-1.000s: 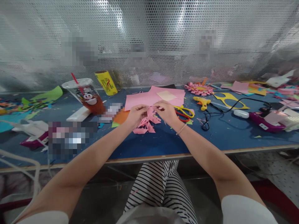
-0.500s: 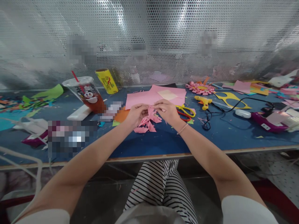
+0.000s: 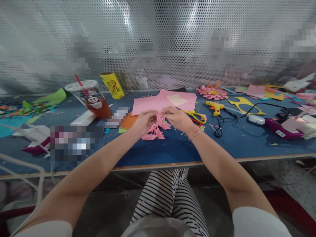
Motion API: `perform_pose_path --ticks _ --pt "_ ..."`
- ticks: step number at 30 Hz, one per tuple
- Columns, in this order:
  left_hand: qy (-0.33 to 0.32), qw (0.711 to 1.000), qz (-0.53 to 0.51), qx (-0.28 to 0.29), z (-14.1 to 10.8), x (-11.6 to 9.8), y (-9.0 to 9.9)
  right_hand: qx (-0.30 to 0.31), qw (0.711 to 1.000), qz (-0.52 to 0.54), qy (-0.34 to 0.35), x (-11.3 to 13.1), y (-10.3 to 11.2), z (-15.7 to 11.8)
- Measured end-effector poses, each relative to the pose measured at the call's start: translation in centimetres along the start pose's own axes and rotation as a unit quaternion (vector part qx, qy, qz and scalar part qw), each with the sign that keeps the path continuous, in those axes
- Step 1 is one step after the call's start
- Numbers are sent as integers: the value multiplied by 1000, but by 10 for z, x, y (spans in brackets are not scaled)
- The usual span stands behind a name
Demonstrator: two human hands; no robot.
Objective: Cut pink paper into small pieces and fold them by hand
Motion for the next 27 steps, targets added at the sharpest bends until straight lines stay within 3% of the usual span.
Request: perform_pose_path --ticks 9,12,16,19,27 --pt "-18 1000 8 5 -1 -3 -1 -12 1000 14 7 2 -2 1" --pt "-37 999 19 -10 -1 -4 0 -54 994 79 -48 6 -3 3" --pt "-69 997 36 -19 -1 -5 0 -106 941 266 -180 0 -14 3" --pt "-86 996 38 -10 -1 -3 -1 -114 912 320 -231 -4 -23 4" --pt "-72 995 62 17 -4 -3 -5 -96 942 217 -237 -9 -16 6"
Point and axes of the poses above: each hand's wrist, its own z-axis towards the middle knuckle, its own y-axis out of the back of the hand, x = y × z, the point moved 4 cm from there along z, towards the middle knuckle, and after that the axes turned 3 degrees about -y, right-handed, at the moved point
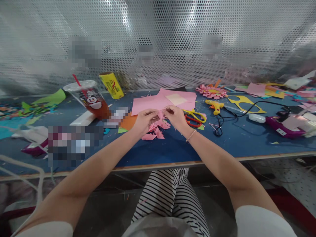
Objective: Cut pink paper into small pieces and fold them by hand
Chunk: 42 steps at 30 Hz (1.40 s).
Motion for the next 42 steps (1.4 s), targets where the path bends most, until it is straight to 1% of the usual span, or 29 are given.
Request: perform_pose_path --ticks 4,7,10,13,16,20,23,26,28,30,32,34,37,42 --pt "5 999 51 6 0 -2 0 4 1000 -23 2 3 1 1" --pt "9 997 76 10 1 -2 1 6 1000 -5 -10 4 1 1" --pt "18 997 79 13 3 -2 2 7 999 36 -28 3 2 3" --pt "47 996 65 30 3 -1 3 0 999 28 -22 4 5 4" --pt "60 993 80 54 2 0 2 1 999 -40 22 8 8 3" --pt "27 990 124 68 0 -1 0 20 988 -124 92 9 8 1" --pt "22 989 132 61 1 -1 0 30 987 -114 113 8 10 1" --pt "34 995 89 28 3 -2 3 34 985 -82 145 13 15 -1" --pt "44 998 52 14 4 -3 6 55 975 -102 192 19 17 -4" --pt "55 998 24 8 5 -3 8 96 954 -145 243 23 15 -7" --pt "58 998 7 0 5 -3 9 116 936 -179 281 23 14 -8" --pt "57 998 2 -4 5 -2 9 105 931 -190 293 21 13 -7" --pt "56 998 2 1 4 -1 7 81 935 -182 294 18 15 -6" --pt "52 999 1 -1 2 0 5 68 943 -160 285 21 18 -6"
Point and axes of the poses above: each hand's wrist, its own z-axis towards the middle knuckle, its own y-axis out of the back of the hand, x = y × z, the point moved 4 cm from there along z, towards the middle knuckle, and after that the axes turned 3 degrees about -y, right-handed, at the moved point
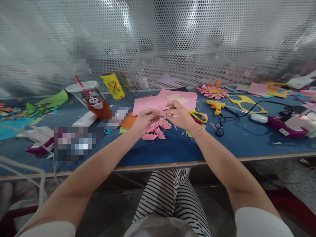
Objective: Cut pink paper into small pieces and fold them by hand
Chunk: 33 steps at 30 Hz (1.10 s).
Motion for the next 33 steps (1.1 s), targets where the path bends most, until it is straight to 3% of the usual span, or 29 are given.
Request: perform_pose_path --ticks 8,15,33 --pt "-7 1000 8 11 -1 5 -2 -30 995 22 -91 -1 -1 2" --pt "-23 999 -27 13 -7 1 -11 -69 966 148 -202 -14 -11 1" --pt "-25 999 -39 3 -6 0 -9 -111 966 81 -218 -3 -10 0"
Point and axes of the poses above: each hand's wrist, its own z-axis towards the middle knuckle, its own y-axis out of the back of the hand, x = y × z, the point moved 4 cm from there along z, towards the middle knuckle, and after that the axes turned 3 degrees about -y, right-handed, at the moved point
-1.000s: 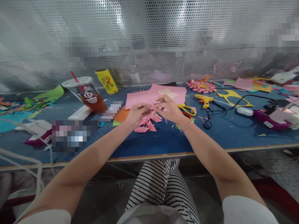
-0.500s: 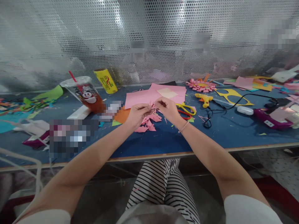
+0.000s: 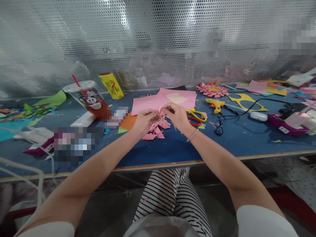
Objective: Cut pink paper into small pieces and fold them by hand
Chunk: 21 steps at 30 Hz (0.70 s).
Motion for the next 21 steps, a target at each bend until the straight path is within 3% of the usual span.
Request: perform_pose_path --ticks 8,21 --pt "-3 1000 20 -4 2 2 2 -11 1000 -22 -3 2 2 -1" --pt "-25 999 35 -9 1 3 1 -4 998 41 -42 -6 -3 0"
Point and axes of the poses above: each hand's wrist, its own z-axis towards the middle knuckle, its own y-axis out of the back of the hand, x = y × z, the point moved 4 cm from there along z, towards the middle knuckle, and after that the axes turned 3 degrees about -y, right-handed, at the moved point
